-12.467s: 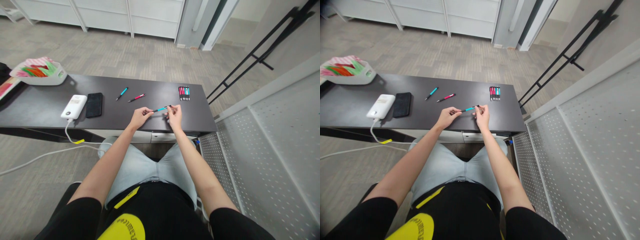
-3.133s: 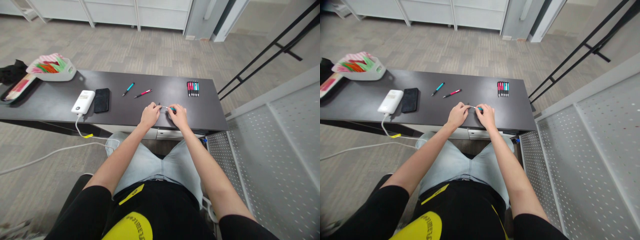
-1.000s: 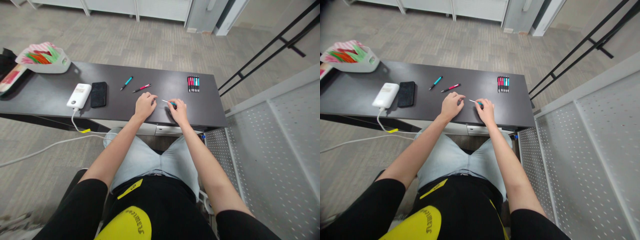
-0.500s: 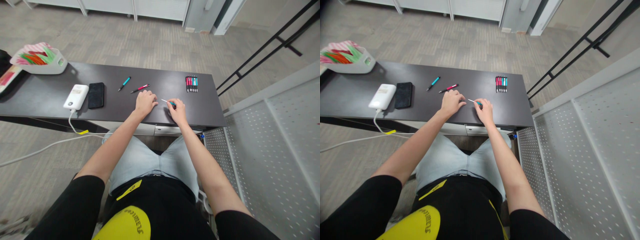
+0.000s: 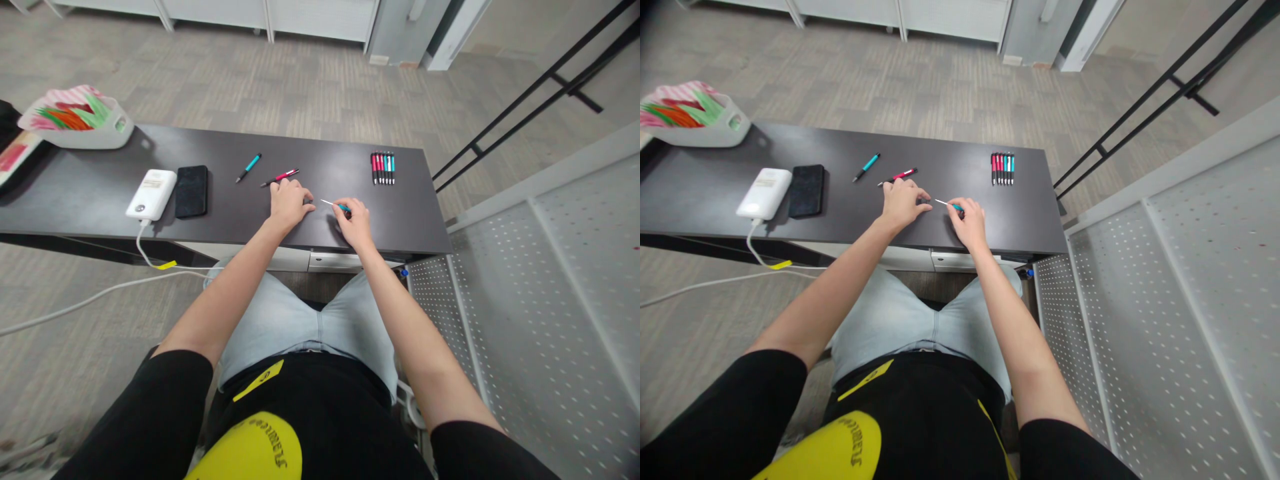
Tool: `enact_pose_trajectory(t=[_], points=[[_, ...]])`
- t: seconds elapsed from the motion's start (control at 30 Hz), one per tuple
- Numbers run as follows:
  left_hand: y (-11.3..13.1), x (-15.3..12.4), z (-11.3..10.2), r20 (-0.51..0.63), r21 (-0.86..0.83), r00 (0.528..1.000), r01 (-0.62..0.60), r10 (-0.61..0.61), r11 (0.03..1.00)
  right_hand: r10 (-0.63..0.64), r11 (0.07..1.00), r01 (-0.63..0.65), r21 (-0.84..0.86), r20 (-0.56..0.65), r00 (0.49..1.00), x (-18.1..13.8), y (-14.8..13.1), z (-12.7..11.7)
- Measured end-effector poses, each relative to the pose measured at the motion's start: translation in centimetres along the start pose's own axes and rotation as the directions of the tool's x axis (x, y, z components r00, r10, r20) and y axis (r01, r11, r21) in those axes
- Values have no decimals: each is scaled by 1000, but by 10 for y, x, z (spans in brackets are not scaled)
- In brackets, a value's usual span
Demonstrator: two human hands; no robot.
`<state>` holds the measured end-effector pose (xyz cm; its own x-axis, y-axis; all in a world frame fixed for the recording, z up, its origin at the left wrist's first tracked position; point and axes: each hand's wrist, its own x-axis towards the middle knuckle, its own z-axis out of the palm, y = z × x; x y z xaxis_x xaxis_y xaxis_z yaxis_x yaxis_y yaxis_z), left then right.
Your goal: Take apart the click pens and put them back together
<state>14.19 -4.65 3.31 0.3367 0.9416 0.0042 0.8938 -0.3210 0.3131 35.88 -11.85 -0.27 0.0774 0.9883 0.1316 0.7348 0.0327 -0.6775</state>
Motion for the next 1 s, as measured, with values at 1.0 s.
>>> enact_pose_trajectory(t=[1.0], points=[[-2,-67,12,-121,-297,992,-3,-34,955,-142,990,142,12,51,988,-1,9,5]])
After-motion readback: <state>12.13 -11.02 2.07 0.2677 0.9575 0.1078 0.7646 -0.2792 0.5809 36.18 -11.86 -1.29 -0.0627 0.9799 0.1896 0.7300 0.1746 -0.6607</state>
